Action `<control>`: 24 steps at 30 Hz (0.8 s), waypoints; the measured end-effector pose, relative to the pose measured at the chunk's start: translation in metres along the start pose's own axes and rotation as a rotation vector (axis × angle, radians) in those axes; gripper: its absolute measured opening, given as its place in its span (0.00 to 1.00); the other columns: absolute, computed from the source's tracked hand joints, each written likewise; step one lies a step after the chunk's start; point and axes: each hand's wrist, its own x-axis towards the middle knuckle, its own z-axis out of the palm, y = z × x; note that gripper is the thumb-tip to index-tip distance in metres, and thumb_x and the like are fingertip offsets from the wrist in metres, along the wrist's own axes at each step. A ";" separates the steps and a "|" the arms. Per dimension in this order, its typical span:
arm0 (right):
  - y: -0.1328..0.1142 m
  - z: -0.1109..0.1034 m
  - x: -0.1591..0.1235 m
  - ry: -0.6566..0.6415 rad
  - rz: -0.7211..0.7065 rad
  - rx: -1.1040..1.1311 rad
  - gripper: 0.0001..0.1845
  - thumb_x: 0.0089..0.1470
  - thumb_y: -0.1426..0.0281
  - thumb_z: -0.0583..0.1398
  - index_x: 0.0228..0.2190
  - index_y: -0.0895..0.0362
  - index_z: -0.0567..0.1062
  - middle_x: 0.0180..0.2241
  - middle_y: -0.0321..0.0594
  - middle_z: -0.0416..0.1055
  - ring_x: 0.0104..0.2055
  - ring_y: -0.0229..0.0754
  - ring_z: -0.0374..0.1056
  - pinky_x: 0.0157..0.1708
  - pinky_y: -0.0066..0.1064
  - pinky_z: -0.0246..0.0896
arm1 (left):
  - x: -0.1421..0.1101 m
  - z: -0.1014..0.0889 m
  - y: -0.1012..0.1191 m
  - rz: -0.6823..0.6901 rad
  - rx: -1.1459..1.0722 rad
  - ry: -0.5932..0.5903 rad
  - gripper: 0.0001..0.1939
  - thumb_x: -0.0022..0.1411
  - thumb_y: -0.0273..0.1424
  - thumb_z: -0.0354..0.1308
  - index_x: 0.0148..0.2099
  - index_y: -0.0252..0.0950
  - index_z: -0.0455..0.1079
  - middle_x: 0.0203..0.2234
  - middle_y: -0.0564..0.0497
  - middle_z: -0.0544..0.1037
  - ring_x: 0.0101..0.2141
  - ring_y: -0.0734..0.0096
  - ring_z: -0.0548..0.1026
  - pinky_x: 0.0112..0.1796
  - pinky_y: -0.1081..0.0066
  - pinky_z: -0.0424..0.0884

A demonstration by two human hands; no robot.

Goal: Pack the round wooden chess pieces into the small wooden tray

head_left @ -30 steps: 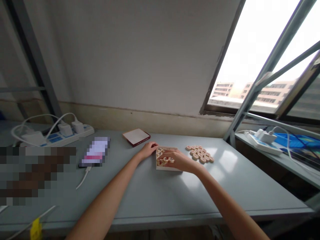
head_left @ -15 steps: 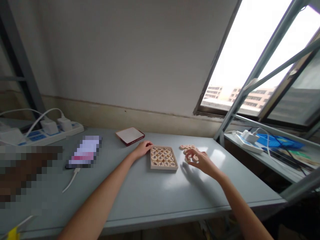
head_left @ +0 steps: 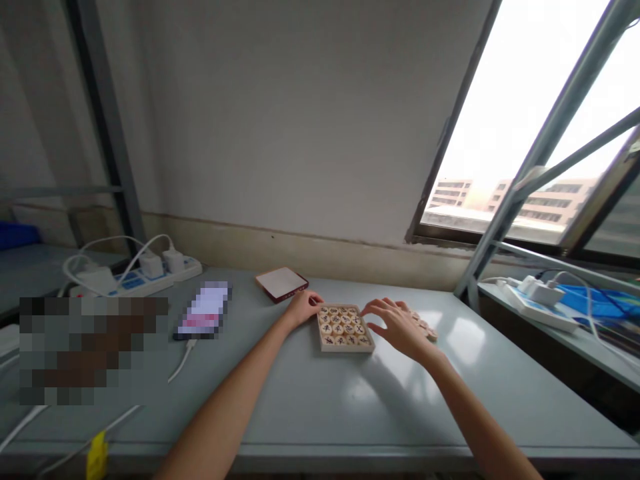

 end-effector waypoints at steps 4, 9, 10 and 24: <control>-0.021 0.022 0.046 -0.094 -0.067 -0.031 0.08 0.53 0.71 0.54 0.35 0.53 0.72 0.38 0.40 0.69 0.41 0.45 0.60 0.39 0.37 0.46 | -0.006 -0.012 0.005 -0.075 0.142 0.046 0.12 0.47 0.28 0.53 0.35 0.34 0.74 0.32 0.46 0.77 0.31 0.67 0.72 0.36 0.71 0.66; -0.032 0.041 0.061 -0.046 -0.023 -0.157 0.07 0.54 0.72 0.53 0.34 0.57 0.70 0.36 0.43 0.68 0.40 0.46 0.59 0.37 0.37 0.45 | -0.008 -0.018 0.003 -0.179 0.180 0.080 0.11 0.48 0.30 0.54 0.34 0.36 0.74 0.31 0.48 0.77 0.33 0.65 0.73 0.36 0.71 0.66; -0.032 0.043 0.059 -0.023 -0.007 -0.185 0.07 0.54 0.71 0.52 0.34 0.57 0.70 0.36 0.44 0.68 0.40 0.47 0.59 0.37 0.37 0.45 | -0.008 -0.018 0.002 -0.179 0.185 0.081 0.11 0.48 0.30 0.54 0.34 0.36 0.74 0.31 0.48 0.77 0.33 0.66 0.73 0.36 0.71 0.66; -0.024 0.048 0.051 0.038 0.131 0.001 0.04 0.53 0.70 0.55 0.30 0.55 0.70 0.34 0.37 0.70 0.39 0.43 0.61 0.37 0.35 0.42 | -0.008 -0.010 0.003 -0.134 0.220 0.101 0.11 0.49 0.26 0.52 0.36 0.37 0.73 0.32 0.52 0.77 0.31 0.73 0.72 0.34 0.77 0.65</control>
